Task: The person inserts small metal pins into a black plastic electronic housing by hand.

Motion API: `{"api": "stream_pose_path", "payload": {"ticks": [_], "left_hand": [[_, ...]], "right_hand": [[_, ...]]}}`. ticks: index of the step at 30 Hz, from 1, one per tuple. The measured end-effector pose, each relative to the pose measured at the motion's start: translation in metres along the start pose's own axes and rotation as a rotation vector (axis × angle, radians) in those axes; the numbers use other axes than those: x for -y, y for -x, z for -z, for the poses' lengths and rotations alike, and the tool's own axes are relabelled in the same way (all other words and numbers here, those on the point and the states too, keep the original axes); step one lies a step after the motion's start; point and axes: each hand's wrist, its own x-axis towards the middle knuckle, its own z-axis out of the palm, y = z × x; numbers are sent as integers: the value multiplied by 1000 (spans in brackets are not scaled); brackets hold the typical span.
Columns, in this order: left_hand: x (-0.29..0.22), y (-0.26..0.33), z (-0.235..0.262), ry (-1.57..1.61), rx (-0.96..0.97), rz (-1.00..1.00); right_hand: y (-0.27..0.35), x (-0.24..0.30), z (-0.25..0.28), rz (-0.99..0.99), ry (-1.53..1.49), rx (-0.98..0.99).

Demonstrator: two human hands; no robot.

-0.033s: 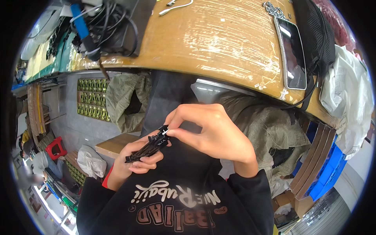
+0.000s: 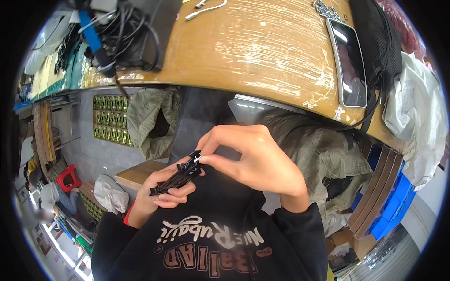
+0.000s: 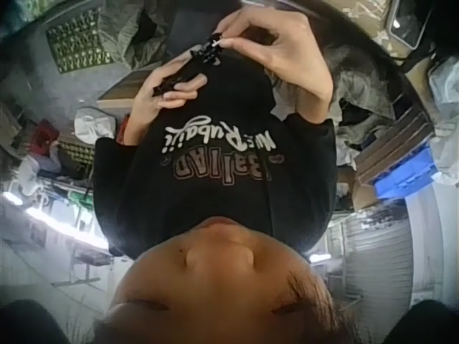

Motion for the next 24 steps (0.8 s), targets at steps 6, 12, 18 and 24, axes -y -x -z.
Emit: {"api": "stream_pose_path", "payload": {"ticks": [6,12,18,24], "left_hand": [[-10,-23,-20,-69,-17,67],[-13,-32,-24,-305,3,-32],[-5,-43,-2,-42,291,-41],[2,-25,32,261,506,-213]], "right_hand": [[15,0,16,-21,-22,-133],[15,8,15,-109,-5,-168],[11,-27,-5,293,-433,-115],[-10,-39,-47,87,-520,-66]]}}
